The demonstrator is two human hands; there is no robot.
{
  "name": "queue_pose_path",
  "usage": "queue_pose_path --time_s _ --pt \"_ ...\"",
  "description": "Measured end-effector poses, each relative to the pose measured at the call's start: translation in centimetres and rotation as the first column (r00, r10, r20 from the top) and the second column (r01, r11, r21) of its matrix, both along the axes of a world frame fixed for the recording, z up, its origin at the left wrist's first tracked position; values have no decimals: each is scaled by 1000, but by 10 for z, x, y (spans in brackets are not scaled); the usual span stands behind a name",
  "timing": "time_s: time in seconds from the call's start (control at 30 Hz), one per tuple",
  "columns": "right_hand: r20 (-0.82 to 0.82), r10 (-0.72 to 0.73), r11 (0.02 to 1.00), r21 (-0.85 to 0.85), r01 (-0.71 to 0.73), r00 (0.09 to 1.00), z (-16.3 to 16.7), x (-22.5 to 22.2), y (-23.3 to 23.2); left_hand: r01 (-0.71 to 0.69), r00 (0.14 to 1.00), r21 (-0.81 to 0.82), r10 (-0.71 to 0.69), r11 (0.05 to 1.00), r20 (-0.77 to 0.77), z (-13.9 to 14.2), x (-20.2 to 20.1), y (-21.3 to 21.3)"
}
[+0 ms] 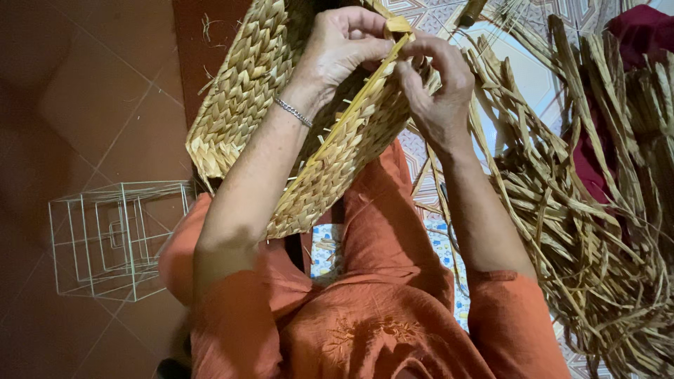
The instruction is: The person weaves a rectangular basket by hand, interlacing dried palm leaves along the rim. They repeatedly tuck and pull strands to secure the weave, occasionally adjusting the basket's position on their lap.
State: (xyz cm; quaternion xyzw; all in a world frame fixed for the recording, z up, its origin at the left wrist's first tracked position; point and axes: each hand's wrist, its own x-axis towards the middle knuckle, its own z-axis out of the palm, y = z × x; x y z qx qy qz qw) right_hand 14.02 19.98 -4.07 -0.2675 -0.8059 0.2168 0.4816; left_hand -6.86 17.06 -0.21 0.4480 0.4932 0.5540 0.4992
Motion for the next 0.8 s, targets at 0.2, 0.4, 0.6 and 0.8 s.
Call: queue_pose_path --time_s 0.2,0.4,0.6,0.8 --pt "95 -160 957 260 131 982 21 7 -12 8 976 174 30 985 -214 1 4 -3" --pt "83 -312 866 435 248 946 23 -9 -3 -6 941 163 61 987 -334 -2 12 -8" --pt "-45 -65 990 124 70 997 10 11 -3 -35 897 269 149 962 -416 1 38 -30" --pt "61 -146 975 181 133 987 -7 38 17 -32 740 483 346 875 -577 6 48 -48"
